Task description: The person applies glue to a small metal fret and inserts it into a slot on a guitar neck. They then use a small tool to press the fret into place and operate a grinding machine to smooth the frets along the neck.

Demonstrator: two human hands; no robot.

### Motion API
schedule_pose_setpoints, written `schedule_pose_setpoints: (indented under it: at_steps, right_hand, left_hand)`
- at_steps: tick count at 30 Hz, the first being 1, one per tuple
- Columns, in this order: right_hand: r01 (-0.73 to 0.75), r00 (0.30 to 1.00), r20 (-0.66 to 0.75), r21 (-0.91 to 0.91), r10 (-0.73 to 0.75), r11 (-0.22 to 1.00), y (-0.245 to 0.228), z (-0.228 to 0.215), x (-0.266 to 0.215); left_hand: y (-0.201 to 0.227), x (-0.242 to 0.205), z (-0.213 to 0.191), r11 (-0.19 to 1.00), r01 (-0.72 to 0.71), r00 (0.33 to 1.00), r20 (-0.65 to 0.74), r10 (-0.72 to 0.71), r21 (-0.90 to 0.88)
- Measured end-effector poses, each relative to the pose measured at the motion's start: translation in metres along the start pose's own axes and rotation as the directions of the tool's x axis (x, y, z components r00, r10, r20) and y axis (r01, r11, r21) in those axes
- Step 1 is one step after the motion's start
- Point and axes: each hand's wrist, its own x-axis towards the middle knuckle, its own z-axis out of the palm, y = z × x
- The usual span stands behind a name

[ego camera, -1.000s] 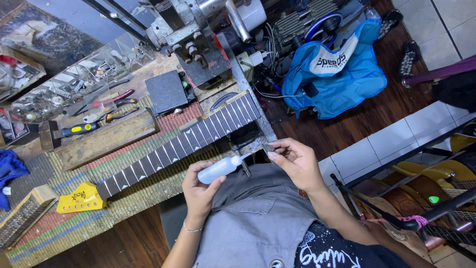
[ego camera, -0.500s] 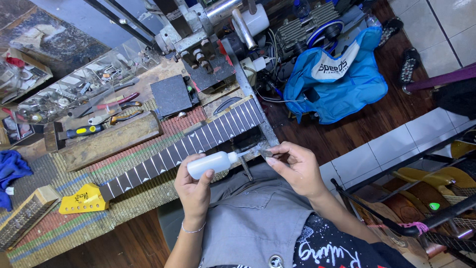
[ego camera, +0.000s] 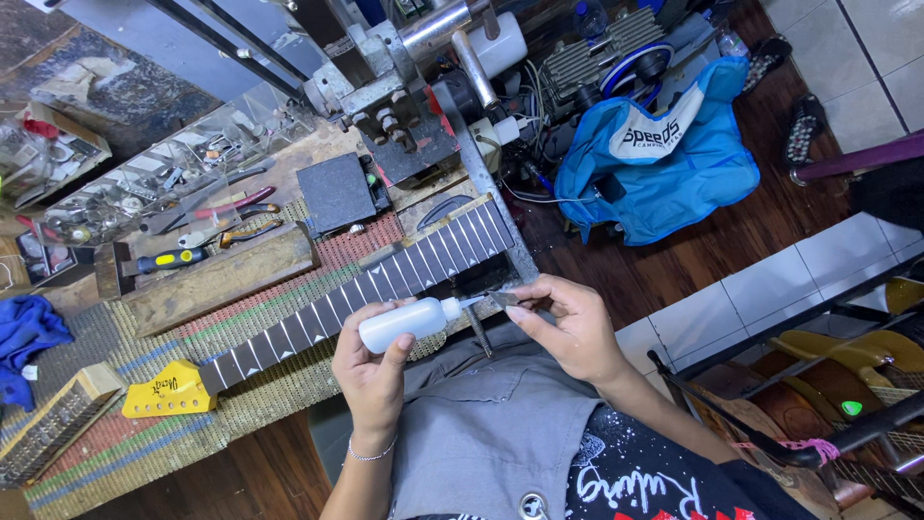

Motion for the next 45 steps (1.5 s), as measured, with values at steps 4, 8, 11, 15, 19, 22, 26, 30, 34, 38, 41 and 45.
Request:
schedule_pose_setpoints:
  at_steps: [4,8,11,15,19,22,26,30,34,38,41,45]
  right_hand:
    - [-0.011,1.0,0.006,0.012,0.011,1.0,0.005,0.0,0.002]
    - [-0.002,1.0,0.027,0.013,0.002,1.0,0.003,-0.001,0.003]
    - [-0.001,0.999,0.036,0.001,0.001,1.0,0.001,-0.002,0.004]
    - [-0.011,0.999,0.036,0.003,0.01,1.0,0.003,-0.002,0.003]
    - [-0.01,0.999,0.033,-0.005,0.01,1.0,0.004,-0.002,0.003]
    - [-0.023,0.999,0.03,-0.011,0.024,1.0,0.005,-0.003,0.003]
    - [-0.043,0.998,0.036,0.015,0.043,0.999,0.009,-0.003,0.002]
    - [-0.002,0.998,-0.063,0.201,0.015,0.98,0.012,-0.002,0.003]
    - [-0.001,1.0,-0.022,0.2,0.006,0.98,0.019,-0.006,0.0]
    - [-0.01,1.0,0.023,0.181,0.006,0.983,0.018,-0.004,0.001]
    - [-0.002,0.998,0.067,0.182,-0.011,0.983,0.015,-0.002,0.004]
    - [0.0,0.995,0.1,0.179,-0.018,0.984,0.019,0.0,0.005]
  left_hand:
    - [0.001,0.001,0.0,1.0,-0.002,1.0,0.002,0.002,0.023]
    - [0.005,0.002,0.002,0.999,0.003,1.0,0.002,-0.003,0.05]
    - [0.005,0.002,0.003,0.997,-0.011,1.0,0.012,0.01,0.082]
    - [0.006,0.002,0.004,0.995,-0.024,1.0,0.015,0.023,0.1]
    - [0.008,0.002,0.005,0.99,-0.039,0.999,0.023,0.036,0.134]
    - [0.006,0.0,0.005,0.991,-0.046,0.999,0.014,0.045,0.122]
    - [0.004,0.002,0.005,0.992,0.055,0.998,0.013,-0.057,0.112]
    - [-0.027,-0.003,0.005,0.779,0.312,0.942,0.069,-0.33,-0.543]
    - [-0.038,-0.017,0.012,0.615,0.335,0.919,0.104,-0.381,-0.714]
    - [-0.054,-0.03,0.01,0.475,0.348,0.905,0.156,-0.397,-0.808]
    - [-0.06,-0.033,0.008,0.434,0.34,0.905,0.166,-0.391,-0.834]
    - [-0.062,-0.038,0.007,0.478,0.327,0.916,0.148,-0.374,-0.815]
